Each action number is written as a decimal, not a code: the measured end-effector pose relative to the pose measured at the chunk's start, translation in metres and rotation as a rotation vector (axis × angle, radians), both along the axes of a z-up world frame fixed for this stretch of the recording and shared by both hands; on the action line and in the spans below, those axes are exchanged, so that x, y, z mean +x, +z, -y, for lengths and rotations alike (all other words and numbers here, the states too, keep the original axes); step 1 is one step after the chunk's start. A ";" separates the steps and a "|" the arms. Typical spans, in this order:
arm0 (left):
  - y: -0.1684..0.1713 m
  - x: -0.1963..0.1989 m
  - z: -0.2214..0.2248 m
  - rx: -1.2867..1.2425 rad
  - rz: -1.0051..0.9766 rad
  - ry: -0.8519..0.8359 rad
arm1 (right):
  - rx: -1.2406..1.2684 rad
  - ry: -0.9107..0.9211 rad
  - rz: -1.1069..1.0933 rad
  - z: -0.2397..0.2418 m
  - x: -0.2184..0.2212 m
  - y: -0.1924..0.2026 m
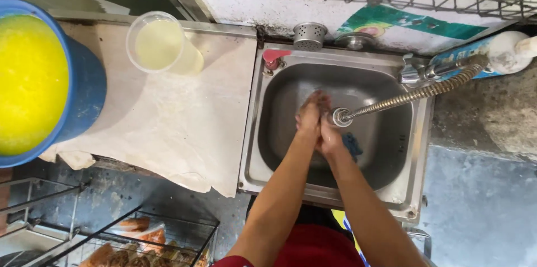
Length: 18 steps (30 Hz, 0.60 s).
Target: Preparing meat filling by mixing it in a bowl and placing it into a pan on a stove, then washing yellow grains in a blue bowl.
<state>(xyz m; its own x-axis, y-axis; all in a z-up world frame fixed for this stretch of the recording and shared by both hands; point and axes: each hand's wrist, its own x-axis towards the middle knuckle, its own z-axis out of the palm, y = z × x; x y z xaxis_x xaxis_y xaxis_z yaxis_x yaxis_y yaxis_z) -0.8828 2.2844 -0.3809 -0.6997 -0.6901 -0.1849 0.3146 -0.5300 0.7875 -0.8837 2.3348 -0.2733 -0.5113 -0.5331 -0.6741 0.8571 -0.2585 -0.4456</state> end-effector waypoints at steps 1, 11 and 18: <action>0.005 0.003 -0.002 0.003 0.004 0.003 | 0.003 0.003 0.004 -0.008 -0.008 -0.049; 0.048 0.015 -0.025 0.705 0.226 -0.064 | -0.905 0.104 -0.413 -0.015 -0.043 -0.166; -0.026 -0.020 -0.030 0.886 0.110 -0.308 | 0.289 0.323 -0.580 -0.069 -0.011 -0.010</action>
